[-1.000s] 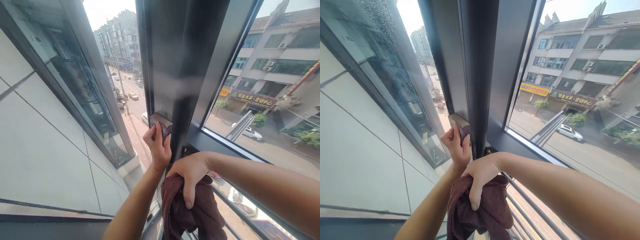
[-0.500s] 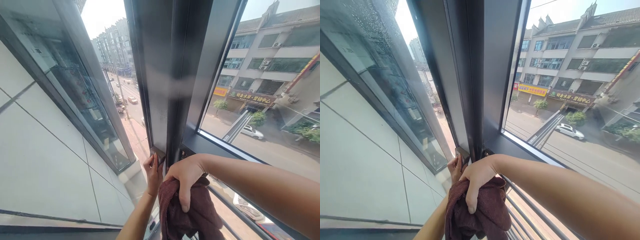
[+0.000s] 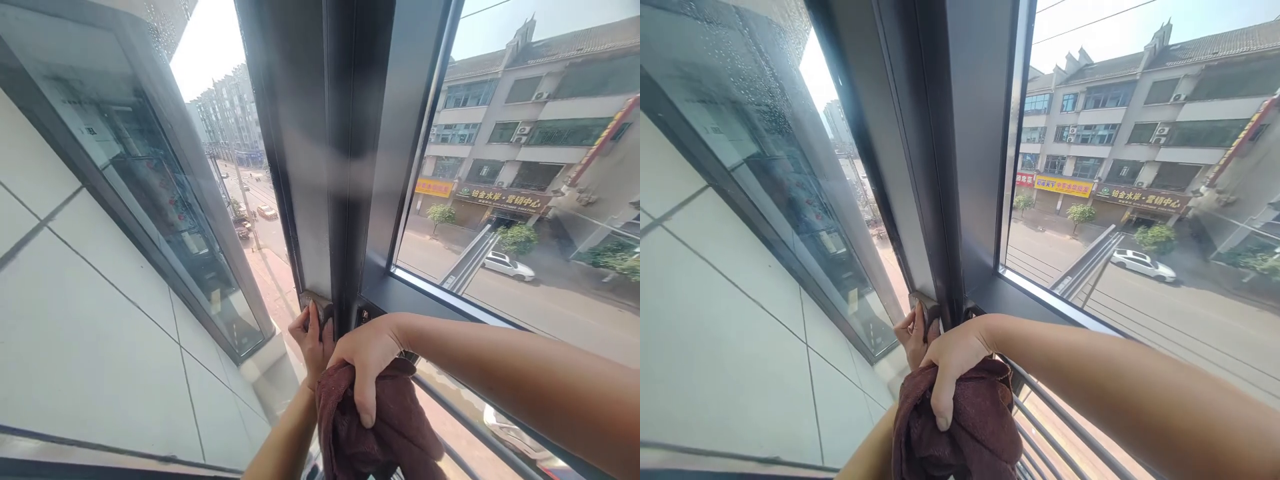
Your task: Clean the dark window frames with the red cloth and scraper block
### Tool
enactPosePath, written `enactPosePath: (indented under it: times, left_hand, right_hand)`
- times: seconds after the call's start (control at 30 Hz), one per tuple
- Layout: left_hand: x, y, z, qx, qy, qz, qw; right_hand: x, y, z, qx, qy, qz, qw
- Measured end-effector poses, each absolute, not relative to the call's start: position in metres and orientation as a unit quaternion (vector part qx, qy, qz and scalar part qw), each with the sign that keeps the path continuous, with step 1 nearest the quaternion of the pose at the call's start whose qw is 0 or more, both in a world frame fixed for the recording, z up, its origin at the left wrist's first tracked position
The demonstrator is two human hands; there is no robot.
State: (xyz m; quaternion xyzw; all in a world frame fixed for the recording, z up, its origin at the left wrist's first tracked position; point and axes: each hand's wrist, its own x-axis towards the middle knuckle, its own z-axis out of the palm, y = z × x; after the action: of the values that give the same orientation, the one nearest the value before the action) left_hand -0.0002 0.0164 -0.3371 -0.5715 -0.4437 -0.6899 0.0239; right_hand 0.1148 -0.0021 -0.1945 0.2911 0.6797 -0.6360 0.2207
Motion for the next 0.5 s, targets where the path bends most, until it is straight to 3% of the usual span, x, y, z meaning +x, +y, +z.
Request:
enactPosePath:
  times: [0.1, 0.17, 0.37, 0.43, 0.5]
  left_hand:
    - [0.002, 0.039, -0.257, -0.580, -0.386, -0.704, 0.138]
    - [0.002, 0.048, -0.236, -0.583, -0.372, -0.704, 0.159]
    - [0.001, 0.023, -0.364, -0.581, -0.441, -0.663, 0.165]
    - [0.003, 0.027, -0.348, -0.578, -0.437, -0.672, 0.154]
    - [0.005, 0.040, -0.285, -0.580, -0.395, -0.696, 0.151]
  right_hand:
    - [0.115, -0.002, -0.194, 0.295, 0.666, -0.650, 0.217]
    - [0.115, -0.003, -0.194, 0.290, 0.670, -0.648, 0.215]
    - [0.114, -0.001, -0.195, 0.281, 0.692, -0.625, 0.225]
    - [0.114, 0.000, -0.195, 0.285, 0.690, -0.627, 0.220]
    - [0.114, -0.001, -0.194, 0.289, 0.684, -0.634, 0.216]
